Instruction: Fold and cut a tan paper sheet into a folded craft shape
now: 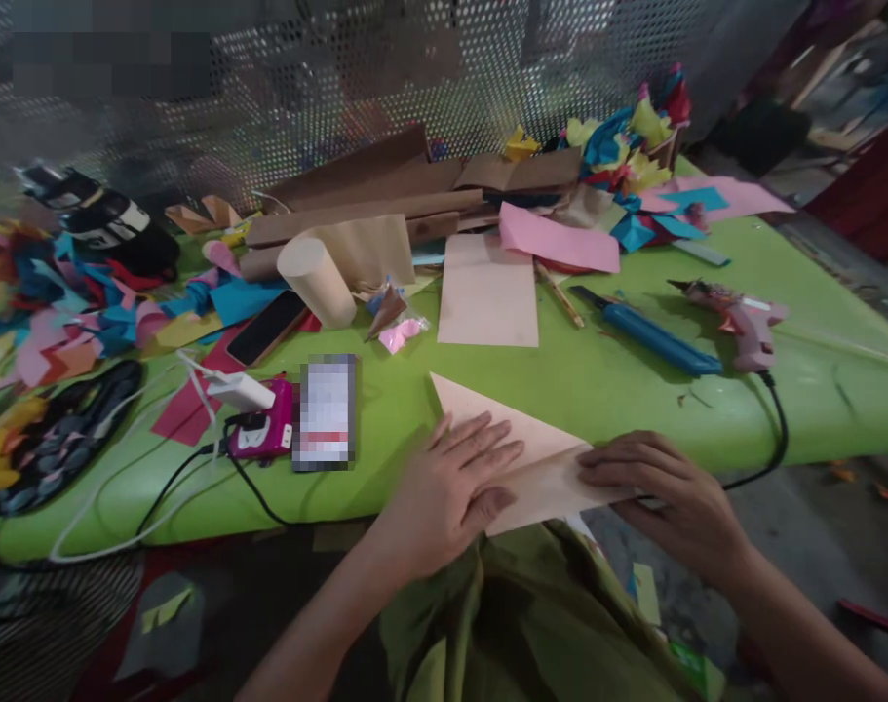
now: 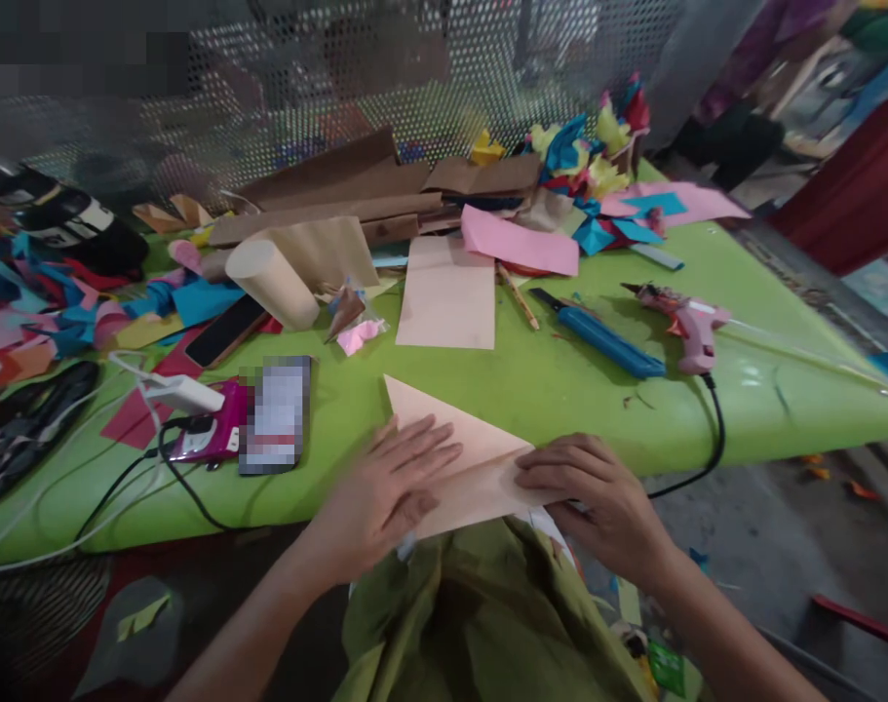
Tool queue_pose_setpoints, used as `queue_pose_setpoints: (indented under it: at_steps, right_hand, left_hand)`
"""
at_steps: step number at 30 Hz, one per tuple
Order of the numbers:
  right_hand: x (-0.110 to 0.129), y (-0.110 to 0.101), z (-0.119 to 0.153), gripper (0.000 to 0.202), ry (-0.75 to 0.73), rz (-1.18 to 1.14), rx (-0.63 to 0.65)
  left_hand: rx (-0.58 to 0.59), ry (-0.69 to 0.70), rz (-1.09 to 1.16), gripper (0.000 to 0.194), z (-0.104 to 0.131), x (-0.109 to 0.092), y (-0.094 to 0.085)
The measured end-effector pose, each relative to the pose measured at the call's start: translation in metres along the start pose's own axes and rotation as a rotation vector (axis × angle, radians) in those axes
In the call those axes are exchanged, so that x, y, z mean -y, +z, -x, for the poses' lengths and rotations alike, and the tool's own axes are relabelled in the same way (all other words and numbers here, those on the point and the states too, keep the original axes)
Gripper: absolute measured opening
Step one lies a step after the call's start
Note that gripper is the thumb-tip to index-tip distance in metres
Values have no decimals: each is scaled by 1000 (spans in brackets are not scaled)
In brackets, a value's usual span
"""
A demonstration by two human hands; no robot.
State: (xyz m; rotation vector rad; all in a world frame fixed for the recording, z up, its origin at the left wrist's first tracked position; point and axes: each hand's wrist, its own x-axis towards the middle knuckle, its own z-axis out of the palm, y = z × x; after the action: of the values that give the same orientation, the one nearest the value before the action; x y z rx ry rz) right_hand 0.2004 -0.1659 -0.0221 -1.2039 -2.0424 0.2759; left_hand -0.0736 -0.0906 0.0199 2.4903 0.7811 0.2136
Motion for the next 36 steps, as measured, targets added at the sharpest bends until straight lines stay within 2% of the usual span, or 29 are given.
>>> queue_pose_setpoints:
  at_steps: [4, 7, 9, 11, 13, 14, 16, 18, 20, 24, 29, 32, 36]
  right_hand:
    - [1, -5, -3, 29, 23, -31, -11]
    - [-11, -21, -5, 32, 97, 49, -3]
    - [-29, -36, -8, 31, 155, 194, -36]
    - [-54, -50, -13, 27, 209, 397, -136]
    - [-79, -58, -18, 26, 283, 596, -106]
    - [-90, -60, -21, 28, 299, 673, -78]
    - [-106, -60, -24, 31, 309, 736, -26]
    - [-112, -57, -27, 33, 335, 744, 13]
    - [-109, -56, -28, 34, 389, 728, 23]
    - [-91, -60, -25, 37, 583, 537, -63]
    - [-63, -68, -7, 38, 831, -214, -282]
    - [-47, -71, 9, 46, 886, -433, -282]
    - [-37, -68, 30, 46, 935, -478, -199]
  left_hand:
    - [117, 44, 46, 63, -5, -5, 0]
    - [132, 40, -15, 74, -5, -3, 4]
    - [128, 56, -56, 83, -5, -4, 5]
    - [110, 78, -76, 92, -5, -7, 4]
    - [76, 74, -66, 98, -7, -13, 2]
    - [57, 55, -54, 94, -8, -16, 2]
    - [16, 5, -30, 69, -11, -20, 1]
    - [-37, -53, -12, 34, -14, -20, 3]
    - [-106, -112, 13, 17, -16, -15, 5]
    - [-197, -227, 48, 19, -16, -4, 6]
    - [-207, -308, -50, 31, -15, 2, 5]
    - [-198, -284, -150, 52, -13, 2, 6]
    - [-198, -146, -318, 64, -11, 0, 12]
